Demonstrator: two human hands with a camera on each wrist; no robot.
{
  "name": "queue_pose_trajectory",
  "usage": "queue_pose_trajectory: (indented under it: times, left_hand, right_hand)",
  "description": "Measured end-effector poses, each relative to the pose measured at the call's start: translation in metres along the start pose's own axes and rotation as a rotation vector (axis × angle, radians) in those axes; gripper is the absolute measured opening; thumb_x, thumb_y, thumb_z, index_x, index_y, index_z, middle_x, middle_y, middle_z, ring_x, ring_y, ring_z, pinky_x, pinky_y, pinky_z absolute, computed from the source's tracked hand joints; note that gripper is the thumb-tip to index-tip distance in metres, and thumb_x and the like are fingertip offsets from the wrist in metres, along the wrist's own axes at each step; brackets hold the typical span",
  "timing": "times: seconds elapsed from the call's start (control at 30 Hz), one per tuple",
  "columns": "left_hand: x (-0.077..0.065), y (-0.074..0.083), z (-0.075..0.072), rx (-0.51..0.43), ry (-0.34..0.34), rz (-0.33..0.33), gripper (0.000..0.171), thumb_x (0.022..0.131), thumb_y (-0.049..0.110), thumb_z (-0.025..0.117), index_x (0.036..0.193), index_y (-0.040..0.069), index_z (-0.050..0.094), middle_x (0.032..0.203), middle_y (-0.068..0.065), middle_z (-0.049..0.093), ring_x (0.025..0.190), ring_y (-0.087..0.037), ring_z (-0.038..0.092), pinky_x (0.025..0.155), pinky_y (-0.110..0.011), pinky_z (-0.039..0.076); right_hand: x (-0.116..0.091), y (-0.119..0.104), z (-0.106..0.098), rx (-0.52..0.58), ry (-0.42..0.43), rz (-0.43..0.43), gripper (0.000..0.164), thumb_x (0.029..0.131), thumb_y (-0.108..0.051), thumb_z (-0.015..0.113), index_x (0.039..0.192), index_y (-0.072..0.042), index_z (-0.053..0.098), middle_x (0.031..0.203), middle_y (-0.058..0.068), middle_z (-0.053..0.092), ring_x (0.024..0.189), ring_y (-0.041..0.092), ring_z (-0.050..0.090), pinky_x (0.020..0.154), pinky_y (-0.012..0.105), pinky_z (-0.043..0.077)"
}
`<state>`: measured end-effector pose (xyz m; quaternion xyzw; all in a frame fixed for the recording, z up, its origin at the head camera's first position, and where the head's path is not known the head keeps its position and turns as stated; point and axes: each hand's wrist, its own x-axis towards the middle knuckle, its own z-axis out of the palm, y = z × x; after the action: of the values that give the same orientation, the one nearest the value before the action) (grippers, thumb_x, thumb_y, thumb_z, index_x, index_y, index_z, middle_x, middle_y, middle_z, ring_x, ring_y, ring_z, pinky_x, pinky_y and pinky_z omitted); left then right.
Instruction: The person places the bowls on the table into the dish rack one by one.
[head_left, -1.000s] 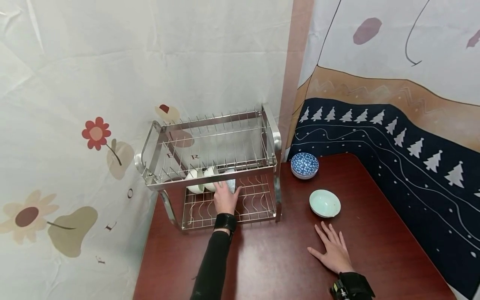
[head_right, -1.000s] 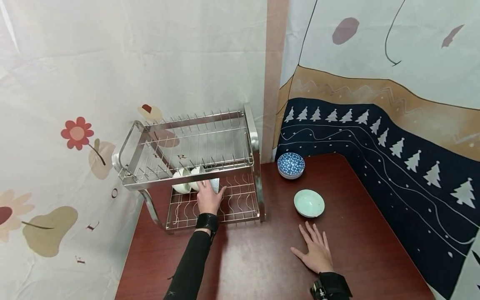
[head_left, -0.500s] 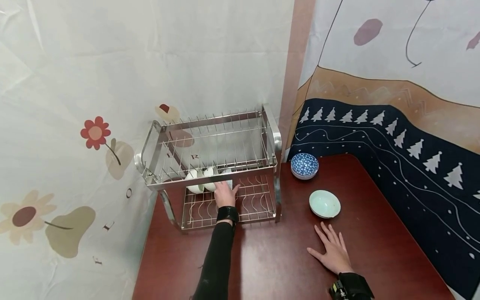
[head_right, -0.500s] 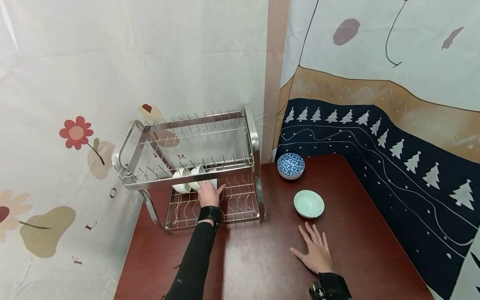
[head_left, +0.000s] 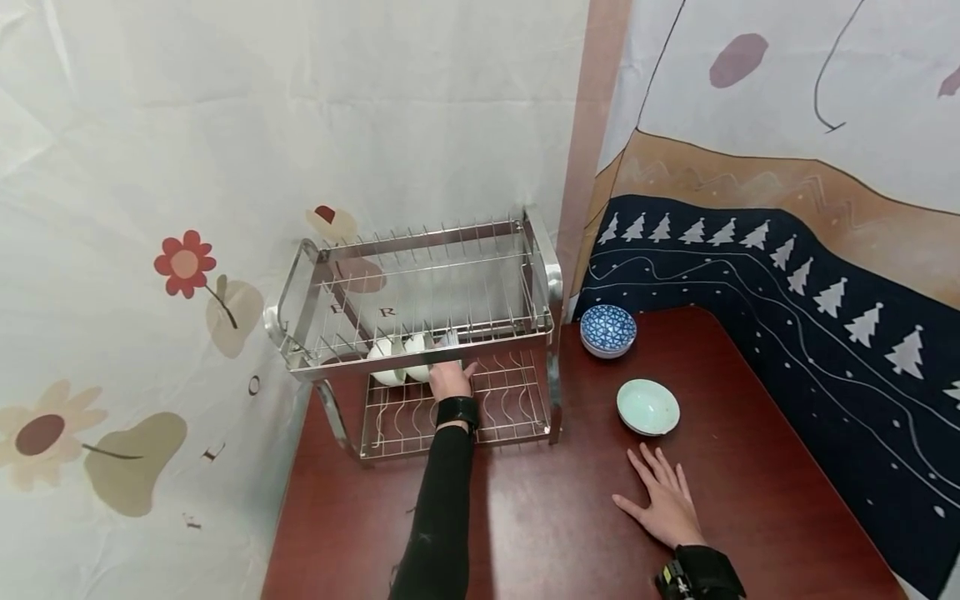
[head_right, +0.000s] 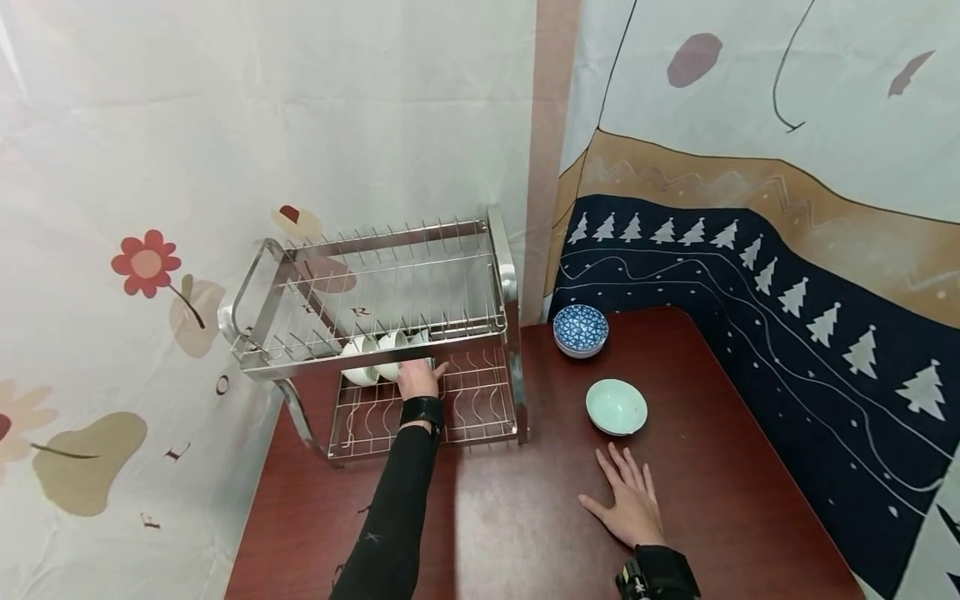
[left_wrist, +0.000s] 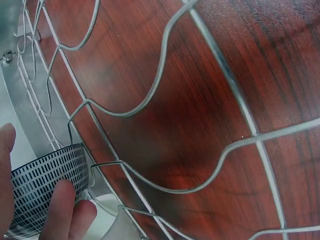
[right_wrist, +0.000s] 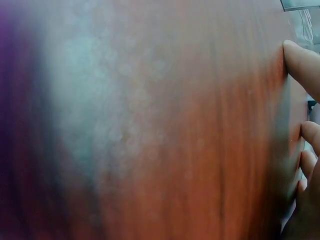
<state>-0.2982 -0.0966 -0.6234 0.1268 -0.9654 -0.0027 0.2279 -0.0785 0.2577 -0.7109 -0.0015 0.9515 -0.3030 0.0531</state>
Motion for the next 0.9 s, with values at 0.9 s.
queue_pose_trajectory:
  times: [0.9]
  left_hand:
    - [0.003,-0.028,0.060,-0.627,-0.190,-0.038,0.076,0.098,0.030,0.086,0.150,-0.017,0.054,0.150,-0.041,0.055,0.118,-0.058,0.066,0.098,-0.064,0.062]
  right_hand:
    - [0.001,-0.003,0.000,-0.003,0.021,0.016,0.096,0.094,-0.057,0.081,0.168,-0.007,0.045,0.178,0.029,0.030,0.165,0.056,0.019,0.134,0.076,0.004]
